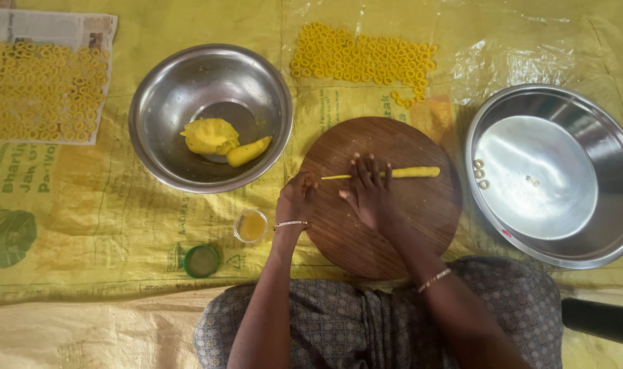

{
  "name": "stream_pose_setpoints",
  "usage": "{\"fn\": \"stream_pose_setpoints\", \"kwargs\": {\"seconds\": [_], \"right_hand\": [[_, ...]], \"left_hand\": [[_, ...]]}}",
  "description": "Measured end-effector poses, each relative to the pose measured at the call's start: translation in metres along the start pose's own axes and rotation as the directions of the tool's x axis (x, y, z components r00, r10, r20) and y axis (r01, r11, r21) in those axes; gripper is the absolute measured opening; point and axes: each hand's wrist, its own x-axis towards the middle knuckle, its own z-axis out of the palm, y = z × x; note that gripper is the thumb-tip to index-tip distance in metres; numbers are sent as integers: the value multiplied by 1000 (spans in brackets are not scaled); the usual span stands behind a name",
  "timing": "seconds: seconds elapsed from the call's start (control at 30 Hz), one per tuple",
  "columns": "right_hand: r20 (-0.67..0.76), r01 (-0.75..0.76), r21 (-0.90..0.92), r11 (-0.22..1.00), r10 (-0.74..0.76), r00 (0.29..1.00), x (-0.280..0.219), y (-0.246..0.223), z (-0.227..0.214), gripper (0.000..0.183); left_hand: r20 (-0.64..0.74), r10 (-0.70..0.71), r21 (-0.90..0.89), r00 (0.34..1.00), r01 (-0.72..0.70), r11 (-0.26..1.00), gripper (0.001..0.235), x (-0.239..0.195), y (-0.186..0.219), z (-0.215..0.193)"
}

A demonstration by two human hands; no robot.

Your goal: The person rolls a yellow dough rope on a wooden board, pinches off small segments, and forms them into rings by hand. The finished rings are placed into a metal bowl to the right.

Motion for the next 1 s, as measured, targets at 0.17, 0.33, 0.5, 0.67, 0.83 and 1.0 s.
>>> {"fn": "stream_pose_setpoints", "kwargs": {"seconds": [0.17, 0.33, 0.5, 0.67, 0.83, 1.0], "right_hand": [[-66, 11, 105, 994, -4, 998, -58, -15, -6, 77], [-151, 26, 11, 1000, -24, 988, -46, -8, -2, 74], [46, -59, -49, 997, 61, 997, 2, 8, 4, 77], [-34, -6, -24, 1000, 5, 999, -30, -2, -5, 77], [-79, -25, 146, 989, 37, 996, -67, -15, -11, 77], [-40, -54, -12, 998, 54, 998, -24, 0, 1, 78]], "left_hand": [[21, -76, 53, 997, 75, 996, 23, 2, -2, 4], [28, -93, 72, 995, 91, 993, 25, 1, 0, 4], [13, -80, 89, 997, 78, 993, 24, 0, 1, 0], [11, -66, 77, 998, 65, 995, 25, 1, 1, 0], [11, -78, 51, 997, 77, 996, 25, -1, -1, 3], [9, -56, 65, 998, 55, 996, 27, 0, -4, 2]]}}
